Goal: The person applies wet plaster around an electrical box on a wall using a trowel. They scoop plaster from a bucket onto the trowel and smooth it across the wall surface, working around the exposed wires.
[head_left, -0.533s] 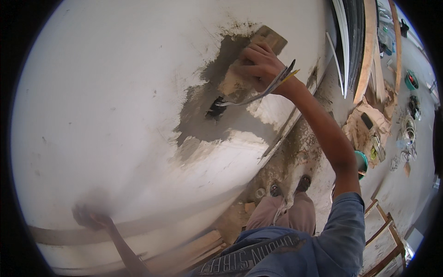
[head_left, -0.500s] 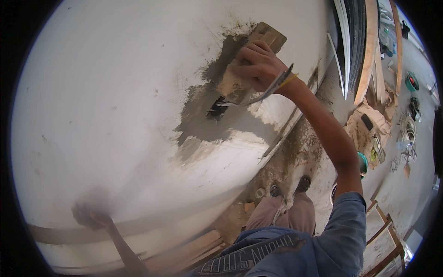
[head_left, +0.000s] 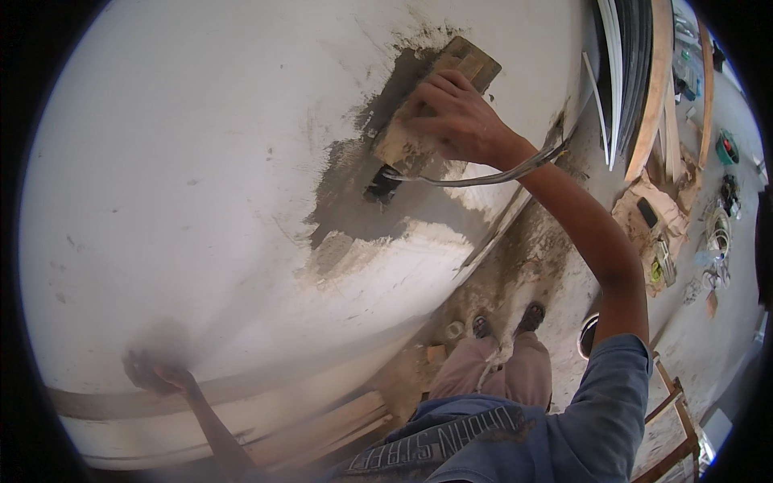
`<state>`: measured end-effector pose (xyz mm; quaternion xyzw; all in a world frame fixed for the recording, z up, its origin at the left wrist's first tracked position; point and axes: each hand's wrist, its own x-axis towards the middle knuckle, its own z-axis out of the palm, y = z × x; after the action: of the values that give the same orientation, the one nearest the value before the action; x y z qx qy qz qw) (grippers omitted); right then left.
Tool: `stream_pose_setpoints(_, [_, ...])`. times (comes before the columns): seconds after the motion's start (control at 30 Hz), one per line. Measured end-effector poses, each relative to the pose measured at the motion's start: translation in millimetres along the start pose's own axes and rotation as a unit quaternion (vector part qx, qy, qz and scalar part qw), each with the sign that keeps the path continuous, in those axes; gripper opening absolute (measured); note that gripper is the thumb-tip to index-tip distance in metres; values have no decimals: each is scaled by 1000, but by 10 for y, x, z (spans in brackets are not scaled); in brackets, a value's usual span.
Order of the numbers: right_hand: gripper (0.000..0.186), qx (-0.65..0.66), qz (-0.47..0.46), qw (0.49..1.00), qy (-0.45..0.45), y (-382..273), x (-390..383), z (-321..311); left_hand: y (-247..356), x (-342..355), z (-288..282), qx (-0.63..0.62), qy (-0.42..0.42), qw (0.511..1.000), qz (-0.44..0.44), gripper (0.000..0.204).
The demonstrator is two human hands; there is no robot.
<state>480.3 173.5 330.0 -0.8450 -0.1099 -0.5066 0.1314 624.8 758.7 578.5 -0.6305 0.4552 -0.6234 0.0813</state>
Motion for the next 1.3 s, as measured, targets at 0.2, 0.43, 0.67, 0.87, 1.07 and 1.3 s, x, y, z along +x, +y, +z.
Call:
stream_pose_setpoints(0.2, [34, 24, 64, 997, 26, 51, -358, 126, -50, -39, -2, 3, -5, 1000, -13, 40])
stream_pose_setpoints(0.43, [40, 100, 188, 976, 56, 70, -446, 114, 347, 122, 46, -135, 27, 981, -138, 42])
stream_pose_setpoints(0.67, [30, 101, 378, 913, 112, 168, -799, -228, 3651, 864, 623, -634, -255, 687, -247, 7])
stream_pose_setpoints(0.87, [28, 10, 255, 966, 32, -40, -735, -295, 4440, 1257, 767, -587, -369, 676, -249, 23])
stream_pose_setpoints(1.07, [25, 9, 97, 994, 57, -130, -76, -126, 4070, 685, 829, -615, -295, 673, -286, 16])
stream_pose_setpoints(1.3, [25, -9, 28, 999, 33, -152, -29, 119, 3963, 317, 879, -637, -202, 686, -287, 13])
